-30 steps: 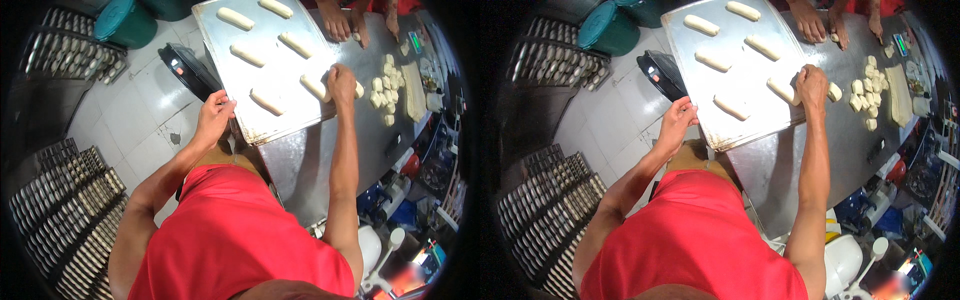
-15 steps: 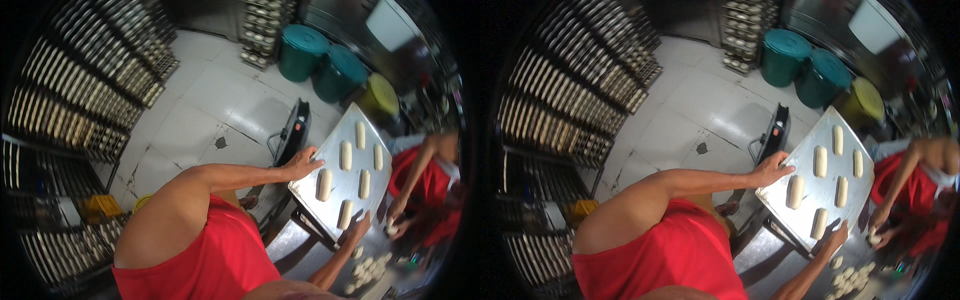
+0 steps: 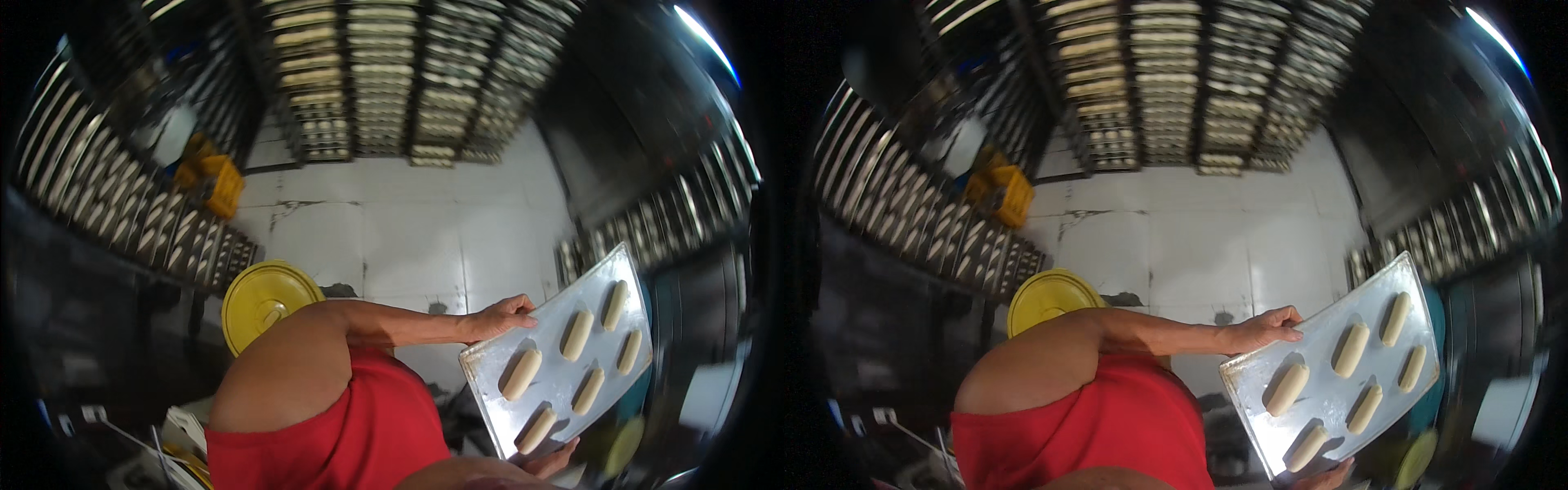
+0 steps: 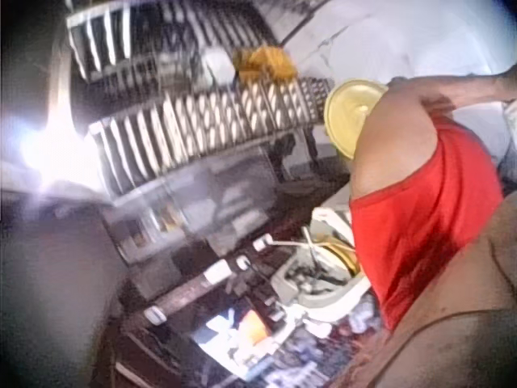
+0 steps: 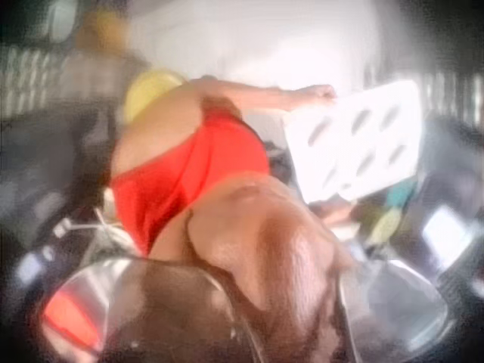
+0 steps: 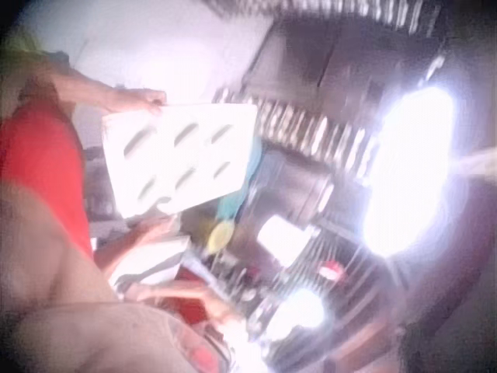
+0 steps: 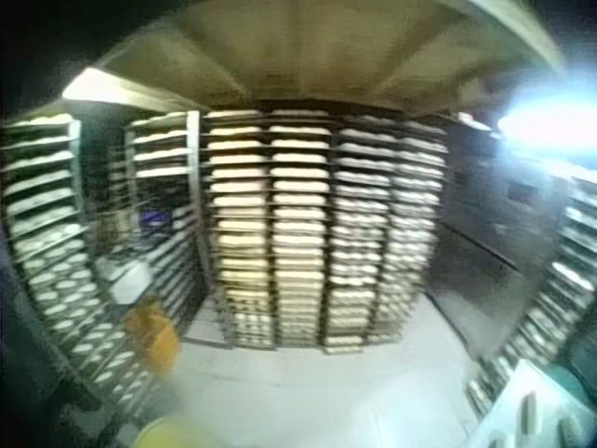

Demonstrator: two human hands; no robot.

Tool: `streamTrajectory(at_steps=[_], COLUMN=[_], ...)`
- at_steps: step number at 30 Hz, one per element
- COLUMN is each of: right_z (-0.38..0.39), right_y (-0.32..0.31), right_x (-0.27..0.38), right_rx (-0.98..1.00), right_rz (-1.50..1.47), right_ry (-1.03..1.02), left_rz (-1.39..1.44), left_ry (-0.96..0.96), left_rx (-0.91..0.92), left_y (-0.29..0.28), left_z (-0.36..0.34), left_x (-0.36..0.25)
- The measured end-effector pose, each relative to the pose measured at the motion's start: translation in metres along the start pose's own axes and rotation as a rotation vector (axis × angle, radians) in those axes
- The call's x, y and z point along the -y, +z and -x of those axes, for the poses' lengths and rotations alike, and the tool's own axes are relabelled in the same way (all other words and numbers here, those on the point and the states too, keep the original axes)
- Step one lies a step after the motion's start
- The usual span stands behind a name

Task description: The person shapes pieces of dough into cylindrical rolls by hand on a stainless steel table and places them onto a metal baking tray. The person then lifts the tray and slides it into a tall rolling rack filled with other trays of dough.

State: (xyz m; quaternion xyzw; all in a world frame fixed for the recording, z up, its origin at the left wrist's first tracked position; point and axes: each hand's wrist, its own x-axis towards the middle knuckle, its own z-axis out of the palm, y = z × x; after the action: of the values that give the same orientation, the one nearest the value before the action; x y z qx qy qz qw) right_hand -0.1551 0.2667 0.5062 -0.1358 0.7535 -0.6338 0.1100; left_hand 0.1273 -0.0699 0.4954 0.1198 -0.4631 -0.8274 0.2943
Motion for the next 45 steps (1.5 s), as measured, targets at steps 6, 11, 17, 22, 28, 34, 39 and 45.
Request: streamTrajectory(at_steps=[6, 11, 17, 22, 28, 34, 39, 45], right_z=[0.003, -0.009, -0.012, 0.0, 0.03, 0.103, 0.172, 0.235], right_y=[0.206, 0.391, 0.574, 0.718, 0.853, 0.94, 1.016, 1.105], right_x=[0.116, 0.168, 0.213, 0.22, 0.184, 0.174, 0.156, 0.098], right_rx=[0.453, 0.833, 1.258, 1.641, 1.781, 1.997, 2.039, 1.917], right_rz=[0.127, 0.224, 0.197, -0.121, -0.224, -0.013, 0.162, 0.34], right_ry=[-0.131, -0.236, -0.257, 0.066, 0.328, 0.247, 0.181, 0.177], left_rz=[0.3, -0.155, 0.62, 0.656, 0.267, 0.149, 0.02, 0.015], left_ry=[0.164, 0.602, 0.424, 0.879, 1.17, 1.425, 1.551, 1.617], left_rx=[-0.033, -0.219, -0.724, -0.759, -1.176, -1.158, -1.087, -1.08], left_y=[-0.081, -0.164, -0.223, -0.23, -0.265, -0.324, -0.41, -0.525], left_z=[0.077, 0.119, 0.159, 0.172, 0.197, 0.249, 0.322, 0.425], left_x=[-0.126, -0.163, -0.176, -0.223, -0.289, -0.37, -0.432, -0.52])
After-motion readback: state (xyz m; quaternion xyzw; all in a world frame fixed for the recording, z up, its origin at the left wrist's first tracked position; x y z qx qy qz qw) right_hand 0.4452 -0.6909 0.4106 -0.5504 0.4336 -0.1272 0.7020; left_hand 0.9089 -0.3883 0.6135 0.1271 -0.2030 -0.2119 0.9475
